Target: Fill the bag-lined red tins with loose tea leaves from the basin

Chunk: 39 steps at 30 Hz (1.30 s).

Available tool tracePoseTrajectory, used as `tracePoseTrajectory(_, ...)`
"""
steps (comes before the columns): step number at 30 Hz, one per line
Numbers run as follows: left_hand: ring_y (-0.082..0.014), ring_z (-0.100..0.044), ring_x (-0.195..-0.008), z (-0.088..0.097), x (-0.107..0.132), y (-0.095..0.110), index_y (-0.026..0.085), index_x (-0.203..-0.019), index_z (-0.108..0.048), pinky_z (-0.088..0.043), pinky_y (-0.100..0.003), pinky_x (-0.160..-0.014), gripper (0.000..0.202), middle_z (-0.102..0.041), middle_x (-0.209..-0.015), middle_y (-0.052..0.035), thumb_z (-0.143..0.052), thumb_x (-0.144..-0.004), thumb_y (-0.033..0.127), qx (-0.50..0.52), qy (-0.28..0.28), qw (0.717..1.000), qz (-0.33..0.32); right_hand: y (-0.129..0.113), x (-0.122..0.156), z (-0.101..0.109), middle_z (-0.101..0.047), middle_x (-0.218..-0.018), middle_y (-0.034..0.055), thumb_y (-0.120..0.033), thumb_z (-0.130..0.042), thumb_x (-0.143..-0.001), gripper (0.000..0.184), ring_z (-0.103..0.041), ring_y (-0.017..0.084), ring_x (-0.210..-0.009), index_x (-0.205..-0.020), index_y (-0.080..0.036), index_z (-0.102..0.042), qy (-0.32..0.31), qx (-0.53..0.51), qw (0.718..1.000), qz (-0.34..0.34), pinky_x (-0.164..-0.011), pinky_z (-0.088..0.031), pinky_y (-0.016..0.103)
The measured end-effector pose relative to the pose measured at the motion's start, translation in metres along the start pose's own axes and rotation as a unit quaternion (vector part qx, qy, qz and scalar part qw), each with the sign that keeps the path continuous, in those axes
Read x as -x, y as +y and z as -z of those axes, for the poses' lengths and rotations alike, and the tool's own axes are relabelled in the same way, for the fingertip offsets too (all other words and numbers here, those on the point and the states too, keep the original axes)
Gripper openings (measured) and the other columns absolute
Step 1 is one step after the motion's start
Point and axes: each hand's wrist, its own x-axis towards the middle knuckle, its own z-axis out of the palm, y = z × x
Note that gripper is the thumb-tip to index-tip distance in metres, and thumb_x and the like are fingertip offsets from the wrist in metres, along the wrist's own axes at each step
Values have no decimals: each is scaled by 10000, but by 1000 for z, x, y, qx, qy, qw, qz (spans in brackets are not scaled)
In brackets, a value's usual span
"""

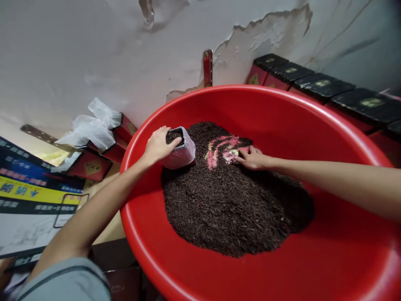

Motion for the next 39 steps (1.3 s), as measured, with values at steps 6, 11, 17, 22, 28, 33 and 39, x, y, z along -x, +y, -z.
tracePoseTrajectory(6,-242,-499,-1486,-4,3,-2,150,-1503,-552,-340,-436,-1294,604,-563,-1571,-102,-533,-899,157,29,27,999,13,-40,50,-7,-187,-1731,218,-762,-187,-971,879,-155,559,-1561,-1668,-243,-319,-71,-9,997,-9,-1155,-266,775)
tracePoseTrajectory(11,-257,-362,-1574,-6,6,0,165,-1497,-559,-129,-578,-1335,538,-494,-1620,-82,-418,-979,207,13,23,1000,-5,-53,68,-7,-459,-1551,262,-662,-224,-1025,759,-471,483,-1415,-1503,-168,-545,-41,32,996,68,-1080,-418,695)
tracePoseTrajectory(17,-232,-339,-1580,-5,9,3,100,-1574,-456,-199,-504,-1339,598,-431,-1648,-120,-289,-1001,128,9,28,999,19,-45,56,-4,-688,-1241,262,-582,-391,-1015,565,-710,415,-1084,-1235,-148,-677,-10,34,986,164,-891,-549,524)
tracePoseTrajectory(22,-240,-358,-1571,-5,10,3,89,-1605,-410,-283,-489,-1325,710,-402,-1661,-127,-319,-904,24,9,22,999,26,-39,45,-2,-762,-954,163,-526,-476,-976,410,-736,334,-906,-981,-199,-723,-4,30,973,229,-816,-540,422)
tracePoseTrajectory(28,-224,-347,-1576,-7,10,3,58,-1570,-455,-193,-473,-1343,639,-422,-1647,-131,-293,-955,117,39,26,999,3,-49,42,9,-770,-942,101,-576,-683,-811,363,-716,304,-895,-847,-221,-751,21,-201,954,220,-877,-555,431)
tracePoseTrajectory(33,-215,-345,-1578,-8,12,2,66,-1534,-504,-179,-459,-1335,642,-459,-1625,-133,-143,-1083,345,103,38,994,4,-101,44,48,-665,-722,39,-647,-754,-764,428,-597,211,-683,-735,-224,-694,96,-487,833,244,-725,-547,413)
tracePoseTrajectory(39,-203,-356,-1572,-4,16,4,76,-1517,-535,-151,-417,-1343,779,-491,-1607,-131,-4,-1087,452,155,50,986,32,-190,27,102,-538,-659,-16,-607,-790,-772,434,-475,130,-587,-754,-235,-566,154,-709,618,301,-552,-449,312)
